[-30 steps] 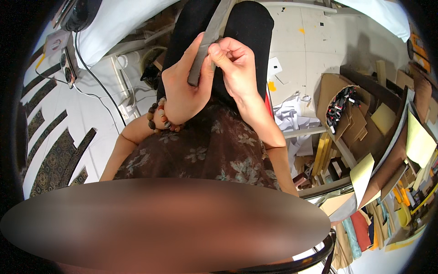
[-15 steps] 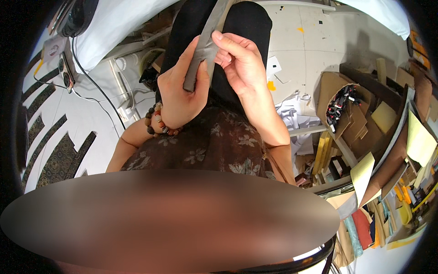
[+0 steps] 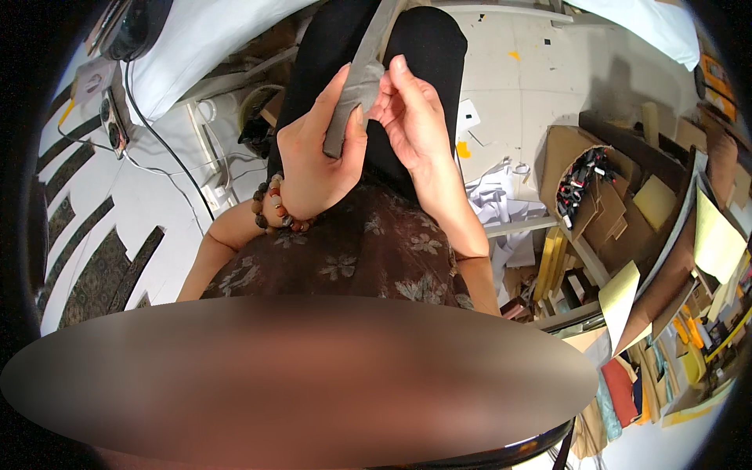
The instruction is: The person is sewing a piece of fabric onto a cardboard template. They use a needle and thread to stitch the fabric, then trim the excess with scissors. Finally, they iron the fabric to smooth it out.
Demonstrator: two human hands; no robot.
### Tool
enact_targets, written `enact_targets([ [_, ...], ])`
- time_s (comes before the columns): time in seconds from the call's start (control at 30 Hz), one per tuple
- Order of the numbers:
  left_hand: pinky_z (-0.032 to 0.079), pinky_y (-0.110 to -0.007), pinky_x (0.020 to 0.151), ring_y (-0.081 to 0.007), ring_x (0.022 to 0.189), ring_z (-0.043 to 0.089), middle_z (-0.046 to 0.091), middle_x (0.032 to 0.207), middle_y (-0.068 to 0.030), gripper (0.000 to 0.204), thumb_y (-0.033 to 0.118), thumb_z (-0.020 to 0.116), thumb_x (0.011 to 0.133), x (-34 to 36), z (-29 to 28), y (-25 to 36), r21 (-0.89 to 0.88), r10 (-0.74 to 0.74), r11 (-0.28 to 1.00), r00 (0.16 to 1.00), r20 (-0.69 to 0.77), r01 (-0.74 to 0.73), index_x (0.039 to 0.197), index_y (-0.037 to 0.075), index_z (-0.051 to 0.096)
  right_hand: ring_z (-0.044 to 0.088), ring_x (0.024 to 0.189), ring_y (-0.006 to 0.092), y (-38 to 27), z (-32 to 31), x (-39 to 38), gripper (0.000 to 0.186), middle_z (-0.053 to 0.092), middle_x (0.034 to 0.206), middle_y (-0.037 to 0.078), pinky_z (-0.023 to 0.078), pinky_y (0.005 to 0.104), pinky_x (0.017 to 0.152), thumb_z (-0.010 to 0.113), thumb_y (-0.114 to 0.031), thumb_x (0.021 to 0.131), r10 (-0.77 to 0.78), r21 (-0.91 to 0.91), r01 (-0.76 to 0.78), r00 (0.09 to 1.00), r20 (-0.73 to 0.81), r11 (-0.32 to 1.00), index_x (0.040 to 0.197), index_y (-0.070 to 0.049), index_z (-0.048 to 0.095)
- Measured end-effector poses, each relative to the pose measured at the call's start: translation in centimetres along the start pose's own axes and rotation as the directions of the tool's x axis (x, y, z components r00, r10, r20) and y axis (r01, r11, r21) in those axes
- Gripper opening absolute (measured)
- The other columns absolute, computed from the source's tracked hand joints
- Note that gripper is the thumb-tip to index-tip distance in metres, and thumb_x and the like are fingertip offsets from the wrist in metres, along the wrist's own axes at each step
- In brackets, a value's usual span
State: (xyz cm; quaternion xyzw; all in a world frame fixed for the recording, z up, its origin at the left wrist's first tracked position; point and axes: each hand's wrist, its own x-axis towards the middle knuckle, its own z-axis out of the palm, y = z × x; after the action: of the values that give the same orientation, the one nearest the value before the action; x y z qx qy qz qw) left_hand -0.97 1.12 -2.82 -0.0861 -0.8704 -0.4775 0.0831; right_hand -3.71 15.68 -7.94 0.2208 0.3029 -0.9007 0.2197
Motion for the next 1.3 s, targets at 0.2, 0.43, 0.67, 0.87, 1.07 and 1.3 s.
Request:
enact_targets([
  [0.2, 0.055, -0.032, 0.059, -0.0253, 0.063, 0.07, 0.069, 0.077, -0.0137, 0.051, 0.006, 0.069, 0.091, 0.2, 0.2, -0.1, -0.028, 0.019, 0.999, 1.0, -0.023, -0.019, 0.139, -0.006, 0.056, 0.044, 0.058, 0.0072, -0.9, 2.6, -1.4, 0.038, 0.057, 0.068, -0.001, 0.035, 0.0233, 0.055, 0.067, -0.036, 0.102, 0.007, -0.147, -0.021, 0.996, -0.092, 0.989, 0.081, -0.005, 0.065],
  [0.43, 0.055, -0.033, 0.059, -0.0269, 0.063, 0.069, 0.068, 0.078, -0.0148, 0.054, 0.007, 0.071, 0.087, 0.1, -0.1, 0.2, 0.005, -0.018, 1.0, 1.0, 0.013, 0.018, 0.136, -0.009, 0.055, 0.036, 0.056, 0.0024, -2.2, 3.0, -0.8, 0.021, 0.049, 0.063, -0.007, 0.032, 0.0212, 0.057, 0.075, -0.021, 0.097, 0.03, -0.037, -0.029, 0.999, 0.028, 0.999, 0.085, -0.005, 0.069],
  [0.67, 0.055, -0.032, 0.06, -0.0269, 0.064, 0.069, 0.069, 0.081, -0.0159, 0.055, 0.007, 0.072, 0.086, -0.1, 0.0, -0.2, -0.021, -0.006, 1.0, 1.0, 0.01, 0.006, 0.136, -0.009, 0.055, 0.032, 0.055, 0.0028, -1.9, 2.2, -0.9, 0.015, 0.048, 0.063, -0.008, 0.031, 0.0213, 0.059, 0.074, -0.015, 0.096, 0.043, 0.088, -0.044, 0.999, 0.022, 0.995, 0.086, -0.005, 0.069],
  [0.87, 0.055, -0.031, 0.062, -0.025, 0.066, 0.071, 0.07, 0.083, -0.0151, 0.052, 0.007, 0.072, 0.088, -0.4, -0.2, -0.1, -0.041, -0.021, 0.999, 0.999, 0.025, 0.022, 0.137, -0.005, 0.056, 0.034, 0.058, 0.0031, -0.3, 0.6, -0.5, 0.019, 0.053, 0.065, -0.007, 0.029, 0.0224, 0.057, 0.075, -0.015, 0.096, -0.119, -0.081, 0.124, 0.991, 0.067, 0.989, 0.081, -0.005, 0.068],
  [1.07, 0.055, -0.028, 0.062, -0.0185, 0.066, 0.072, 0.072, 0.082, -0.0117, 0.048, 0.007, 0.069, 0.092, -0.4, 0.1, 0.0, -0.058, -0.034, 0.998, 0.999, -0.018, 0.033, 0.139, 0.003, 0.06, 0.041, 0.061, 0.0051, 1.1, 0.8, 0.0, 0.021, 0.057, 0.068, -0.004, 0.032, 0.0222, 0.058, 0.074, -0.017, 0.097, -0.212, -0.112, 0.221, 0.974, 0.084, 0.969, 0.081, -0.005, 0.067],
  [1.3, 0.056, -0.032, 0.06, -0.027, 0.068, 0.072, 0.07, 0.079, -0.014, 0.051, 0.009, 0.071, 0.089, -0.1, 0.4, 0.1, -0.03, 0.003, 1.0, 1.0, -0.028, -0.004, 0.135, -0.006, 0.056, 0.054, 0.065, 0.0065, 1.1, 0.7, -0.6, 0.031, 0.061, 0.071, -0.002, 0.043, 0.0216, 0.06, 0.067, -0.031, 0.102, -0.123, -0.21, 0.124, 0.992, 0.016, 0.97, 0.083, -0.006, 0.066],
])
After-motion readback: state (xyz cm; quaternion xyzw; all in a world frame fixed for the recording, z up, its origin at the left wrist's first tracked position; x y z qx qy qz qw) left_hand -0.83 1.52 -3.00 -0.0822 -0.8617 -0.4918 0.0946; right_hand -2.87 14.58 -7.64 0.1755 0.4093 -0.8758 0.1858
